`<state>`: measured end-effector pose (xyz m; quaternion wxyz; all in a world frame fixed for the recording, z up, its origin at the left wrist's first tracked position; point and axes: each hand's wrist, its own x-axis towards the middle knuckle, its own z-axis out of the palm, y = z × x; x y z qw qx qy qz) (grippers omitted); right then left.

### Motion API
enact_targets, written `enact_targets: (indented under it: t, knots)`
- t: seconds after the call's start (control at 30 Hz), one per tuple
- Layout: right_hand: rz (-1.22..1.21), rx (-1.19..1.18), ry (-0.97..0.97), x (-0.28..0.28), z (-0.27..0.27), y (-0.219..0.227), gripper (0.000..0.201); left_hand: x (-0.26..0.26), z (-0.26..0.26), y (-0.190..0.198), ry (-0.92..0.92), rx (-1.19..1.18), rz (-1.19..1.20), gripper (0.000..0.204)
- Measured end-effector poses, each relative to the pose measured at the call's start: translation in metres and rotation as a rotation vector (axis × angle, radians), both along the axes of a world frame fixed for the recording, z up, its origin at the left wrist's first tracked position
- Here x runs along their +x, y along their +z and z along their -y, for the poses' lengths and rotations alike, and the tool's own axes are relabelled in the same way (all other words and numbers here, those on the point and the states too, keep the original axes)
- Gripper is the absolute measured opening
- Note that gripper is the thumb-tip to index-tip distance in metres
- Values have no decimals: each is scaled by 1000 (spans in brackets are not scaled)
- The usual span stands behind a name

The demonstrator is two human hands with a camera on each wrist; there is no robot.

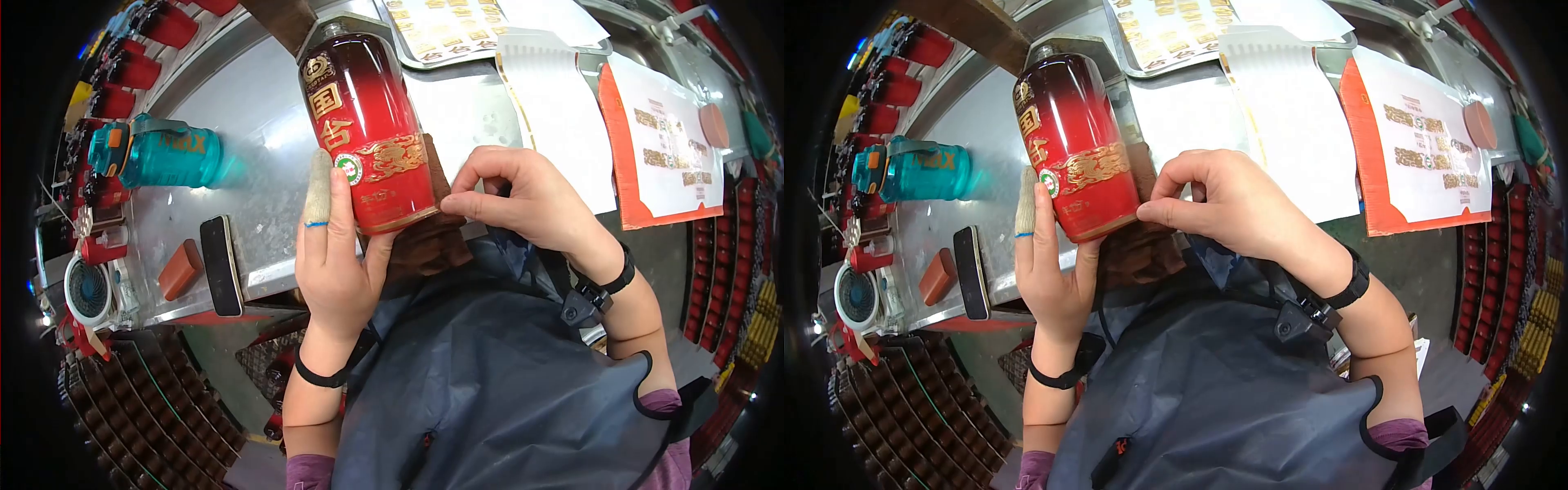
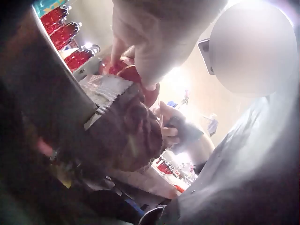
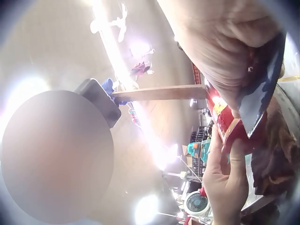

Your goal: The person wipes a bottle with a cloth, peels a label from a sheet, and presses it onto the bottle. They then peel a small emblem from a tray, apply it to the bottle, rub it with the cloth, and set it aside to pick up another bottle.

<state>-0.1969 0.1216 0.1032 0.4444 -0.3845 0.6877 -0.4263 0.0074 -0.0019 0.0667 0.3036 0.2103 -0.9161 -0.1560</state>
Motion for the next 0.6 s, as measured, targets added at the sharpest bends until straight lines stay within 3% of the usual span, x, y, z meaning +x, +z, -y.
enact_targets:
  t: [0.2, 0.33, 0.4, 0.43, 0.6]
  knots:
    - [-30, -28, 28, 2, 6, -7, 16, 3, -2, -14, 1, 234, -125, 68]
    - [47, 9, 39, -1, 8, -11, 16, 16, -11, -4, 36, 196, -115, 57]
    - [41, -10, 63, -1, 9, -15, 16, 28, -14, 4, -100, -56, -26, 44]
    - [44, -12, 65, -2, 9, -15, 16, 27, -19, 2, -82, -83, -49, 34]
    - [82, 9, 83, -4, 10, -17, 17, 11, -23, 1, -126, -298, -20, 33]
